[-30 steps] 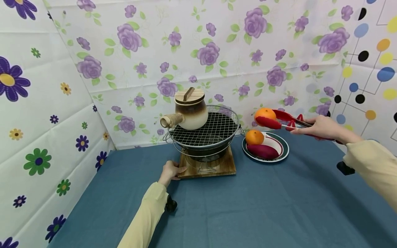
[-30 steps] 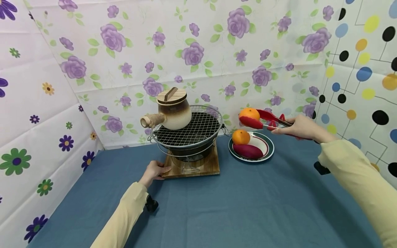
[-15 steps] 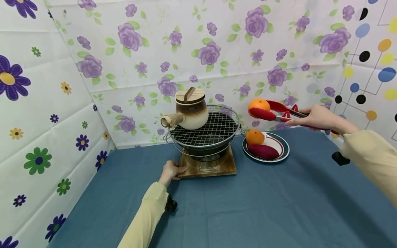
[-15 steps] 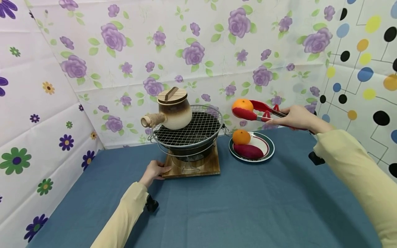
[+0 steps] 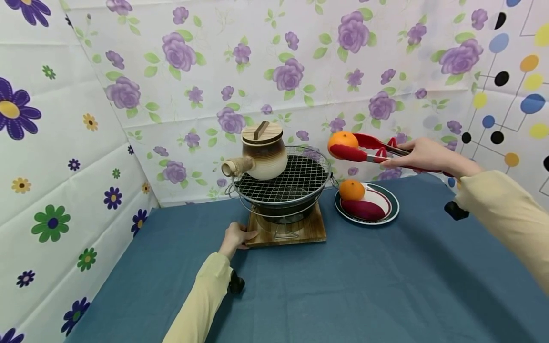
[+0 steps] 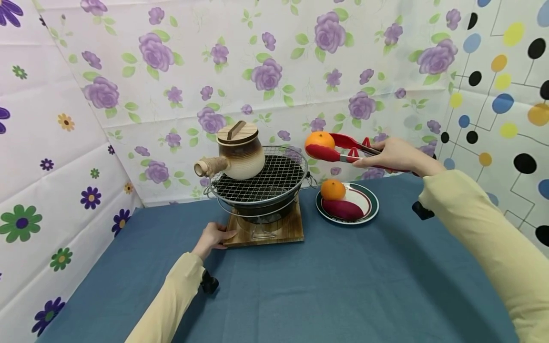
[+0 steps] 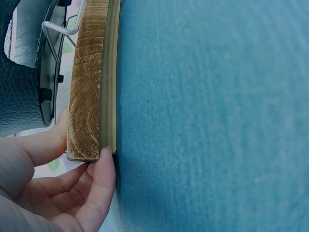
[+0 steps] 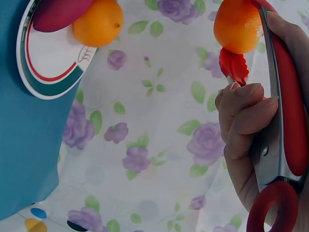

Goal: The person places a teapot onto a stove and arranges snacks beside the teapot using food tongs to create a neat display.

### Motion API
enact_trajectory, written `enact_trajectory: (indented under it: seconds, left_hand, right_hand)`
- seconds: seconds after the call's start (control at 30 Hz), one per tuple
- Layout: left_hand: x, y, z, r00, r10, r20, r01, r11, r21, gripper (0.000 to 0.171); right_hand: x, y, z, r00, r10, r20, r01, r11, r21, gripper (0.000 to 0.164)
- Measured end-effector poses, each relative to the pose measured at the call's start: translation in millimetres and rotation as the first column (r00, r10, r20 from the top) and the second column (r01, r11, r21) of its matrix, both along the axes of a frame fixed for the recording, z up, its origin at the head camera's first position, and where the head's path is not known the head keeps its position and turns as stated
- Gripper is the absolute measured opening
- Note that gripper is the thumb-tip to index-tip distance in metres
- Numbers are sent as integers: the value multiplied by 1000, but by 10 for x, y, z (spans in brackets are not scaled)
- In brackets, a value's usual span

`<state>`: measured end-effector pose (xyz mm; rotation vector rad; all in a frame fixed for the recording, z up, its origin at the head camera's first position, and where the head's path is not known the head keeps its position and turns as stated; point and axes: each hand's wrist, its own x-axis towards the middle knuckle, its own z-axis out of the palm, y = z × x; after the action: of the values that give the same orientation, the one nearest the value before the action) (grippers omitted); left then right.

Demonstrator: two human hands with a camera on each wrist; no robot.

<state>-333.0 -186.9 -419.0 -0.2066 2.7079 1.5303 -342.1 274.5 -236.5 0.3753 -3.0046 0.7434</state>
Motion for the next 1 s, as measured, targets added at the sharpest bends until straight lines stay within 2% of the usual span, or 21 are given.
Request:
enact_trajectory:
  seconds: [0.27, 0.43, 0.63, 0.87, 1.0]
  left_hand:
    - [-8, -1, -8, 1000, 5, -3, -5, 1000, -18, 20]
    - [-12, 1, -12, 1000, 6, -3, -6, 1000, -16, 20]
    - [1, 8, 2, 1000, 9, 0, -9, 1000, -15, 20]
    - [-1, 8, 7, 1000, 12, 7, -12, 1000, -12, 20]
    - [4, 10, -3, 1000, 4, 2, -4, 1000, -11, 21]
  right_hand:
    - [-19, -131, 59, 1000, 14, 19, -14, 1000, -4, 90]
    - [-48, -213, 89, 1000, 19, -17, -19, 1000, 17, 75]
    - [-55, -309, 116, 999, 25, -21, -26, 1000, -16, 61]
    - [-69, -435, 148, 1000, 13, -17, -14, 1000, -12, 61]
    - [-61, -507, 164, 1000, 27, -10, -28, 999, -19, 67]
